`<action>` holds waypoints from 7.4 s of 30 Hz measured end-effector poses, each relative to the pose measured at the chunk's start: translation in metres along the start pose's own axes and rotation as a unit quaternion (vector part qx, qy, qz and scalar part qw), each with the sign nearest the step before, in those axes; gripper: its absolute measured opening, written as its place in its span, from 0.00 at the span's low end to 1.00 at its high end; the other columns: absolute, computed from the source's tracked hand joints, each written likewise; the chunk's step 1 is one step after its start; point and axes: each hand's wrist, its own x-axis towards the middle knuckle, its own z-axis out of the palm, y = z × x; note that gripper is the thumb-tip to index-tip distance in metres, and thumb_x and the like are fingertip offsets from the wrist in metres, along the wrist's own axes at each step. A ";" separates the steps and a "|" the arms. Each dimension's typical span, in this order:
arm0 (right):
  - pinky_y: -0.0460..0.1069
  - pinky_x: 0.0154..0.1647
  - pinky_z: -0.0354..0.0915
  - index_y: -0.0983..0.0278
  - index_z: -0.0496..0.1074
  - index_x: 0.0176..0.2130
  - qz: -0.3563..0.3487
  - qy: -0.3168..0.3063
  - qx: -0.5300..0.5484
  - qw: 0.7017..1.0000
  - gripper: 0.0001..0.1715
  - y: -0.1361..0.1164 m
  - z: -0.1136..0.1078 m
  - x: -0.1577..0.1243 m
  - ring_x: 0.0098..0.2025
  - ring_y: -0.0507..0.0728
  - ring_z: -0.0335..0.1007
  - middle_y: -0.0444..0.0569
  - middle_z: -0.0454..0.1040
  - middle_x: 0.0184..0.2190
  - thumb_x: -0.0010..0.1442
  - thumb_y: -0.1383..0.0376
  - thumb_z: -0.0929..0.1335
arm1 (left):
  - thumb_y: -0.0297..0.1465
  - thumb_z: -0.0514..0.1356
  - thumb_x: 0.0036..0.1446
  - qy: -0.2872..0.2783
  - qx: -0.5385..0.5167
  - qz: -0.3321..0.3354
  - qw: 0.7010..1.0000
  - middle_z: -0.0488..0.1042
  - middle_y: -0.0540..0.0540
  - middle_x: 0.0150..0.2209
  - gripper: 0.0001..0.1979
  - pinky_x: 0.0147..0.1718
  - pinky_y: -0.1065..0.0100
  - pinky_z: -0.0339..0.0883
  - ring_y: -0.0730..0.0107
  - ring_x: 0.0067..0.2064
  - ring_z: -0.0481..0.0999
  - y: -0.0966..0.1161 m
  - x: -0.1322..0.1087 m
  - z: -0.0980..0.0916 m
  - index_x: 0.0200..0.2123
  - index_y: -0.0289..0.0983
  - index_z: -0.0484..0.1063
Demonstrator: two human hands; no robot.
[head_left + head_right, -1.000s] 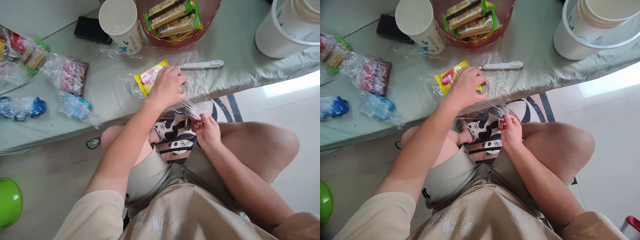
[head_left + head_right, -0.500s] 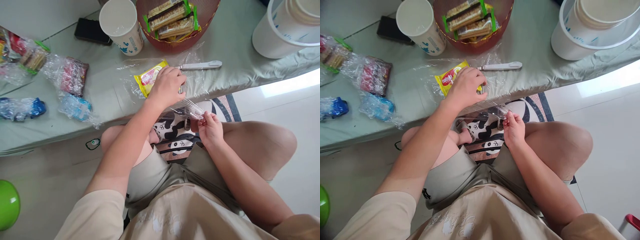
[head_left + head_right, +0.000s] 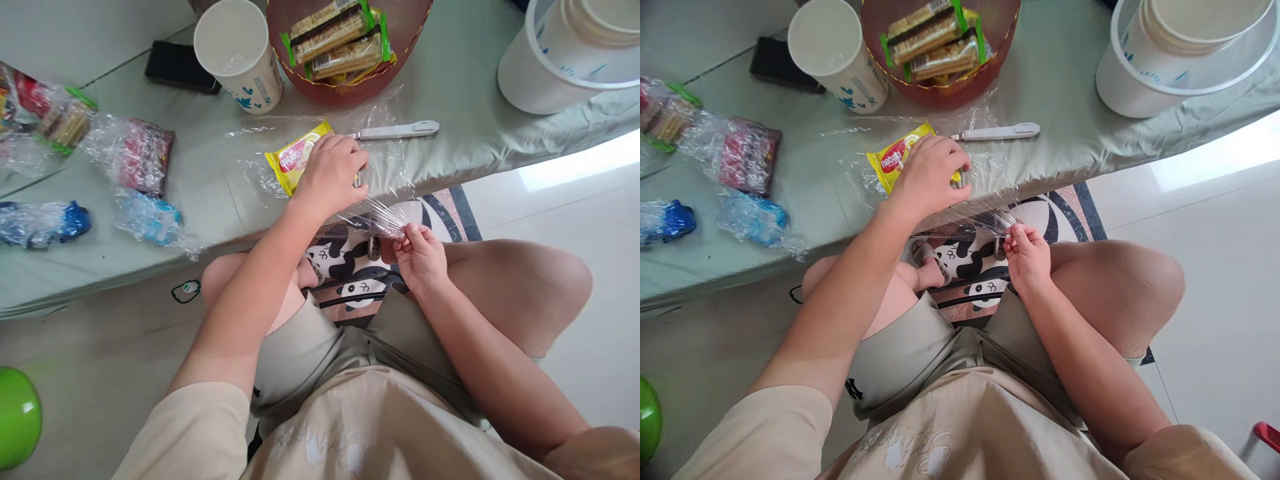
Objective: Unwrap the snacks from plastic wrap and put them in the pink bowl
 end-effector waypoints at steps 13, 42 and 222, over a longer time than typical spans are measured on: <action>0.41 0.34 0.72 0.61 0.59 0.26 -0.019 -0.009 0.066 0.998 0.29 -0.011 0.007 0.003 0.30 0.45 0.71 0.35 0.73 0.26 0.43 0.68 0.82 | 0.31 0.63 0.58 -0.006 0.003 -0.001 1.000 0.77 0.42 0.46 0.08 0.60 0.47 0.66 0.48 0.55 0.74 0.000 0.001 0.000 0.41 0.44 0.80; 0.44 0.38 0.74 0.56 0.67 0.40 0.071 -0.038 0.065 0.995 0.29 -0.014 0.009 -0.002 0.43 0.51 0.78 0.40 0.76 0.36 0.41 0.69 0.79 | 0.31 0.64 0.59 -0.014 0.005 -0.015 1.000 0.78 0.42 0.47 0.09 0.62 0.47 0.64 0.47 0.56 0.75 0.002 0.001 -0.002 0.43 0.42 0.80; 0.45 0.33 0.68 0.56 0.68 0.37 0.195 -0.176 0.022 0.964 0.21 0.036 0.053 -0.035 0.28 0.48 0.73 0.34 0.71 0.26 0.46 0.60 0.78 | 0.29 0.67 0.49 0.018 -0.059 -0.025 0.998 0.79 0.44 0.44 0.10 0.65 0.49 0.62 0.47 0.55 0.74 -0.006 0.006 0.009 0.36 0.49 0.80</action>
